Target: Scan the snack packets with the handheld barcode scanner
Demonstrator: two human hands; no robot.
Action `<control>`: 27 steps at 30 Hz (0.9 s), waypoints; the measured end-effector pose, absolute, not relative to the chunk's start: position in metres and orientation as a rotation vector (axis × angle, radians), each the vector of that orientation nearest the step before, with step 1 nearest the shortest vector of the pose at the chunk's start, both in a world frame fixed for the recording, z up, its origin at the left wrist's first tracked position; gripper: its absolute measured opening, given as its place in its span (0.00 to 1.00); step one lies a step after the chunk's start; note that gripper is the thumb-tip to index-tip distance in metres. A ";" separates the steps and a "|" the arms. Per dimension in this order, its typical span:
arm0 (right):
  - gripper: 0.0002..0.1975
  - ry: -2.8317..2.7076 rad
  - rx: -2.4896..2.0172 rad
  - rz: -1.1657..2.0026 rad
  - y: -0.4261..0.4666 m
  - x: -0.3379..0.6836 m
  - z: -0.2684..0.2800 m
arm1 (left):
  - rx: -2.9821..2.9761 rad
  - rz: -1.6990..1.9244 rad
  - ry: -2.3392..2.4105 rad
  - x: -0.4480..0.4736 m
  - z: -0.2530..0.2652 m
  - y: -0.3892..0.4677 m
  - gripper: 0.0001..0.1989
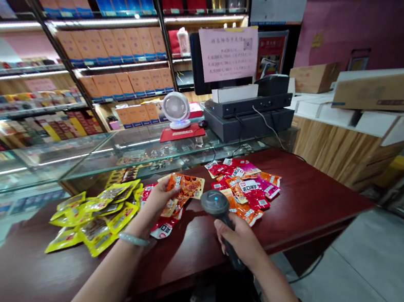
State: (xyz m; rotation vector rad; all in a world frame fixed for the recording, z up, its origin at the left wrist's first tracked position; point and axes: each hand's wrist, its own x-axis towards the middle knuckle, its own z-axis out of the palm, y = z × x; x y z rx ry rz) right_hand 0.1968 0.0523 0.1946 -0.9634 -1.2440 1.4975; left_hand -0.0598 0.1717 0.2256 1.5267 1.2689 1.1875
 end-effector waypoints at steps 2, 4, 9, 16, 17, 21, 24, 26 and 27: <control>0.23 -1.243 -0.963 1.502 0.050 0.194 0.199 | 1.459 1.226 1.231 -0.066 0.222 0.159 0.20; 0.23 -1.248 -0.961 1.500 0.048 0.192 0.203 | 1.436 1.275 1.273 -0.071 0.219 0.146 0.14; 0.22 -1.262 -0.942 1.504 0.041 0.187 0.213 | 1.686 1.280 1.463 -0.074 0.221 0.119 0.06; 0.22 -1.310 -0.871 1.616 0.035 0.177 0.225 | 1.841 1.405 1.491 -0.071 0.226 0.100 0.11; 0.22 -1.303 -0.864 1.641 0.034 0.174 0.226 | 1.860 1.423 1.489 -0.071 0.227 0.099 0.12; 0.23 -1.274 -0.843 1.673 0.037 0.166 0.230 | 1.913 1.365 1.524 -0.073 0.228 0.092 0.13; 0.23 -1.244 -0.810 1.659 0.046 0.162 0.237 | 2.006 1.278 1.486 -0.074 0.227 0.085 0.14; 0.25 -1.219 -0.795 1.663 0.054 0.161 0.241 | 2.076 1.210 1.458 -0.075 0.226 0.081 0.15; 0.25 -1.208 -0.789 1.666 0.057 0.161 0.243 | 2.099 1.186 1.446 -0.075 0.226 0.080 0.15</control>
